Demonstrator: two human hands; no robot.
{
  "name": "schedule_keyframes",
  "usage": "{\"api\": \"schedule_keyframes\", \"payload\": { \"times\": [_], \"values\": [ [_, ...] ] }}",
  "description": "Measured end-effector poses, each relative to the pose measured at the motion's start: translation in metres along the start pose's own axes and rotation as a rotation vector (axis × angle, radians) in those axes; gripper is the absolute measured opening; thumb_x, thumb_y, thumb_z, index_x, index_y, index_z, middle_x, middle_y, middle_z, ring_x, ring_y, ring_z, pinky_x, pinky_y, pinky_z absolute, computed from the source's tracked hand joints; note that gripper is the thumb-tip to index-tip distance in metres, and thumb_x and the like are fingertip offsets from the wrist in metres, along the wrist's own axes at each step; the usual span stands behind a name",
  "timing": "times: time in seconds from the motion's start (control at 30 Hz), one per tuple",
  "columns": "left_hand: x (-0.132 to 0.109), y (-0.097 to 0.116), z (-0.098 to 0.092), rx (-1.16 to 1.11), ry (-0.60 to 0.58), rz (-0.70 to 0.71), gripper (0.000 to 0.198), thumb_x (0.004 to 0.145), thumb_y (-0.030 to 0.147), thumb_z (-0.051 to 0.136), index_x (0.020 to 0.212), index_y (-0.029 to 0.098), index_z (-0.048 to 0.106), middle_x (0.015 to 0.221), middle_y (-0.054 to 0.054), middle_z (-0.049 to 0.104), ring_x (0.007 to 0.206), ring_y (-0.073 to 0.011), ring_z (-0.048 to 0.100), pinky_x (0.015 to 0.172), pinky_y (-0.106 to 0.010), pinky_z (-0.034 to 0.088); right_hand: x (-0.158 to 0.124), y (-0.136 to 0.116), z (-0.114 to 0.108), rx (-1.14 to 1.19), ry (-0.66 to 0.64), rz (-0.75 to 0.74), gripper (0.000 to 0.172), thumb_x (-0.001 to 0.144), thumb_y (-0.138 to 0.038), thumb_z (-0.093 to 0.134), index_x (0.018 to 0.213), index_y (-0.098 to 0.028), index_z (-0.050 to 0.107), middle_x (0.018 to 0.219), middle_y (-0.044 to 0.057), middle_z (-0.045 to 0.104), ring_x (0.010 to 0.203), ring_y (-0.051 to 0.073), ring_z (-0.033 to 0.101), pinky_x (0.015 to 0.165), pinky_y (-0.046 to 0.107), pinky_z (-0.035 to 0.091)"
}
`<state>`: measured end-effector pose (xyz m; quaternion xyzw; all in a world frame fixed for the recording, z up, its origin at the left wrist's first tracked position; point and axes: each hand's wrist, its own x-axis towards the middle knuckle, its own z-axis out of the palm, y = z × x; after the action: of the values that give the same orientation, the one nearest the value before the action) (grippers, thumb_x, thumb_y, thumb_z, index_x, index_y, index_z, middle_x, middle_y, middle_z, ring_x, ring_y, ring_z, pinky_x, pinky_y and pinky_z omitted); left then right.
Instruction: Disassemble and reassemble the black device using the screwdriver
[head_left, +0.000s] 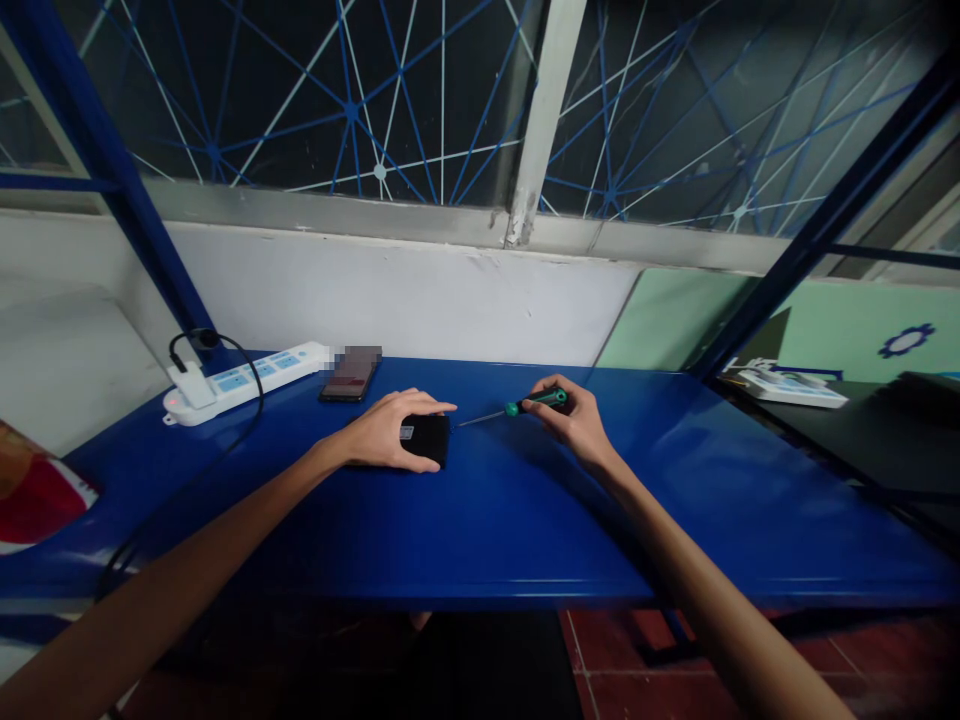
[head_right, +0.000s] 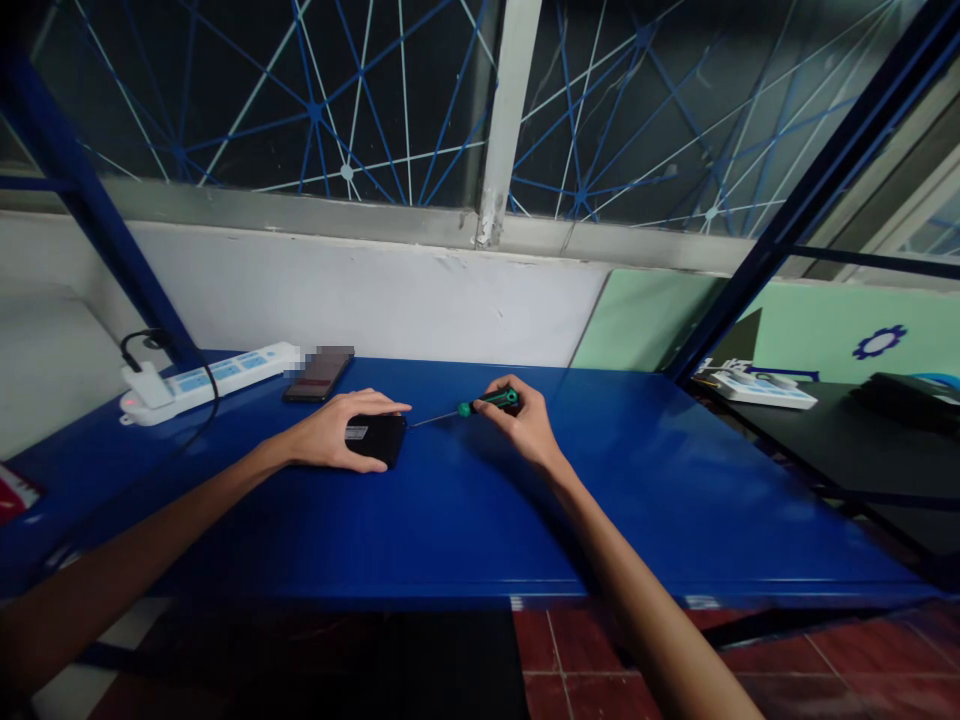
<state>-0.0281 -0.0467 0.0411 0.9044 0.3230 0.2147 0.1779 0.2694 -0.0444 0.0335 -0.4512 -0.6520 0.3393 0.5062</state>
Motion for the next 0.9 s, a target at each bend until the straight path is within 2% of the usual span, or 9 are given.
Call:
{"api": "schedule_keyframes", "payload": {
  "times": [0.33, 0.5, 0.7, 0.9],
  "values": [
    [-0.0001, 0.002, 0.0019, 0.042, -0.04, 0.006, 0.068, 0.07, 0.054, 0.073, 0.13, 0.026, 0.056, 0.125, -0.01, 0.058, 0.113, -0.0298, 0.051, 0.095, -0.049, 0.038, -0.0007, -0.0008, 0.0011, -0.009, -0.004, 0.008, 0.026, 0.074, -0.037, 0.072, 0.081, -0.019, 0.055, 0.056, -0.005, 0.049, 0.043, 0.007, 0.041, 0.043, 0.024, 0.029],
    [0.0002, 0.0007, 0.0034, 0.052, -0.005, 0.01, 0.066, 0.07, 0.055, 0.072, 0.127, 0.024, 0.059, 0.124, -0.011, 0.058, 0.112, -0.0289, 0.052, 0.094, -0.047, 0.039, -0.0011, -0.002, -0.0002, -0.023, -0.015, 0.006, 0.029, 0.074, -0.04, 0.073, 0.081, -0.019, 0.054, 0.051, -0.007, 0.047, 0.04, 0.007, 0.039, 0.042, 0.023, 0.028],
    [0.0004, -0.0034, 0.007, 0.039, 0.074, 0.02, 0.065, 0.069, 0.056, 0.072, 0.124, 0.023, 0.061, 0.121, -0.009, 0.06, 0.107, -0.027, 0.057, 0.091, -0.045, 0.044, 0.0011, 0.0006, -0.0029, -0.088, -0.118, 0.111, 0.036, 0.079, -0.052, 0.065, 0.075, -0.02, 0.05, 0.048, -0.006, 0.045, 0.04, 0.007, 0.037, 0.04, 0.022, 0.025],
    [-0.0002, -0.0032, 0.0089, 0.011, 0.048, -0.005, 0.067, 0.068, 0.057, 0.073, 0.125, 0.023, 0.061, 0.121, -0.009, 0.059, 0.105, -0.0264, 0.058, 0.087, -0.039, 0.048, 0.003, 0.0046, -0.0052, -0.229, -0.244, 0.136, 0.05, 0.081, -0.062, 0.055, 0.059, -0.018, 0.045, 0.051, -0.006, 0.035, 0.046, 0.006, 0.029, 0.043, 0.023, 0.021]
  ]
}}
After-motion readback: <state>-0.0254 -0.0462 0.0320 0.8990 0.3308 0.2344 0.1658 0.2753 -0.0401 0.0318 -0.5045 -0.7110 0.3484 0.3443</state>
